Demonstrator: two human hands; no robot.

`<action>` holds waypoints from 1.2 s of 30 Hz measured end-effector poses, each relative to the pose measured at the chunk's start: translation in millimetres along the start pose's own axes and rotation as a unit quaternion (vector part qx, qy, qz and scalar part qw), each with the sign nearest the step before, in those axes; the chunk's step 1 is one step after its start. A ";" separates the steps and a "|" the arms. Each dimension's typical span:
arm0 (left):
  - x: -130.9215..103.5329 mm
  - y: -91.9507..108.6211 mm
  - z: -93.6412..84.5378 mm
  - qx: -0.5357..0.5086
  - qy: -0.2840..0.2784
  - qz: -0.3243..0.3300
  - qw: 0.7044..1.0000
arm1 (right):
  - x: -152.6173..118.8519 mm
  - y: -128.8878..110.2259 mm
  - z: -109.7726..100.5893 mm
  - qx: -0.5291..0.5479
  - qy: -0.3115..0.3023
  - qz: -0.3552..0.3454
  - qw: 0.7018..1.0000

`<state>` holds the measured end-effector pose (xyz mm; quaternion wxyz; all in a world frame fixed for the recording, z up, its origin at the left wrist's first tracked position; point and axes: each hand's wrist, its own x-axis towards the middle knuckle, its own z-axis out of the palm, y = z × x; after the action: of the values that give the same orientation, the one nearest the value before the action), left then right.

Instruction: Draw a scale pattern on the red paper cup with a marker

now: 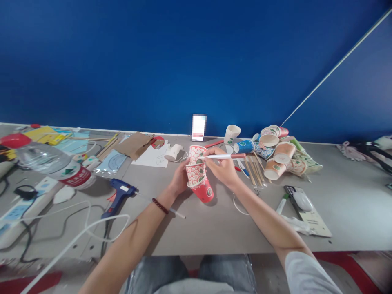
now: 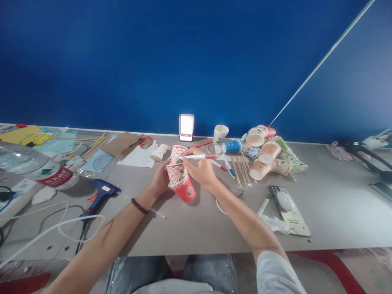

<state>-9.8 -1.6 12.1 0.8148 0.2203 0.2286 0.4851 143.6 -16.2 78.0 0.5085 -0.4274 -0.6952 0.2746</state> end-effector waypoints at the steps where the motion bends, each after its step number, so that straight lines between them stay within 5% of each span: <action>1: -0.1 0.1 0.3 -0.002 0.001 0.000 1.000 | 0.0 -0.1 0.0 -0.001 -0.001 -0.001 1.000; 36: 0.7 -1.1 -0.6 0.005 0.003 0.000 1.000 | -0.4 2.5 0.5 0.013 0.024 0.016 1.000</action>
<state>-9.2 -1.4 10.9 0.8130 0.2231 0.2331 0.4847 144.0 -15.3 75.6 0.5261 -0.4383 -0.6724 0.2810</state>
